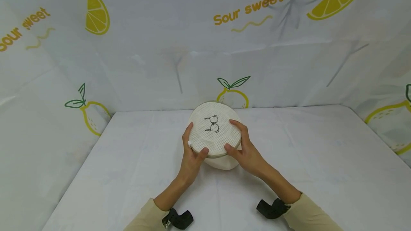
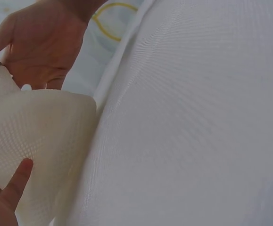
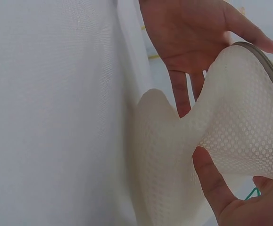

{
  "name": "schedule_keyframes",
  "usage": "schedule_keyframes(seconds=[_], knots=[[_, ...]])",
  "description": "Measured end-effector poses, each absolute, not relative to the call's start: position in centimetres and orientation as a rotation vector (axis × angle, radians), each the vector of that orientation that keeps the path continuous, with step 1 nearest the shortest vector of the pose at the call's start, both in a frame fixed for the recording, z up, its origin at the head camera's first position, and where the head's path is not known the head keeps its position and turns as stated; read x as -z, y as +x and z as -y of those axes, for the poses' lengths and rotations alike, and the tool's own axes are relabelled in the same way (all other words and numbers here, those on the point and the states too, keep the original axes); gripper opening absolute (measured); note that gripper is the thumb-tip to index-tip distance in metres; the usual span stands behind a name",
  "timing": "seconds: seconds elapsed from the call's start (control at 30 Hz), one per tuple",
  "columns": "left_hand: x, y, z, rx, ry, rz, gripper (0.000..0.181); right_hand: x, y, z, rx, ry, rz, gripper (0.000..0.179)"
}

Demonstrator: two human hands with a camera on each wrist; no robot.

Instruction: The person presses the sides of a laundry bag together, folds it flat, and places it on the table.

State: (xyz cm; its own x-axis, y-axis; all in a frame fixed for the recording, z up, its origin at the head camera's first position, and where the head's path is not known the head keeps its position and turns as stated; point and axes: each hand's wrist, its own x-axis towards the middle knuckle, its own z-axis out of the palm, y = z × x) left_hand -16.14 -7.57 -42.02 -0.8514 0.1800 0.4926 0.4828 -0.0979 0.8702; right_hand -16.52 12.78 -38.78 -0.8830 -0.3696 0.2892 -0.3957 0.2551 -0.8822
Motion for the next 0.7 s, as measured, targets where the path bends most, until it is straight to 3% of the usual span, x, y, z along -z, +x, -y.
schedule_keyframes(seconds=[0.7], knots=[[41.87,-16.38,8.23,2.199,-0.718,1.877,0.078,39.46,-16.52,-12.48,-1.846,0.813,2.425,0.06]])
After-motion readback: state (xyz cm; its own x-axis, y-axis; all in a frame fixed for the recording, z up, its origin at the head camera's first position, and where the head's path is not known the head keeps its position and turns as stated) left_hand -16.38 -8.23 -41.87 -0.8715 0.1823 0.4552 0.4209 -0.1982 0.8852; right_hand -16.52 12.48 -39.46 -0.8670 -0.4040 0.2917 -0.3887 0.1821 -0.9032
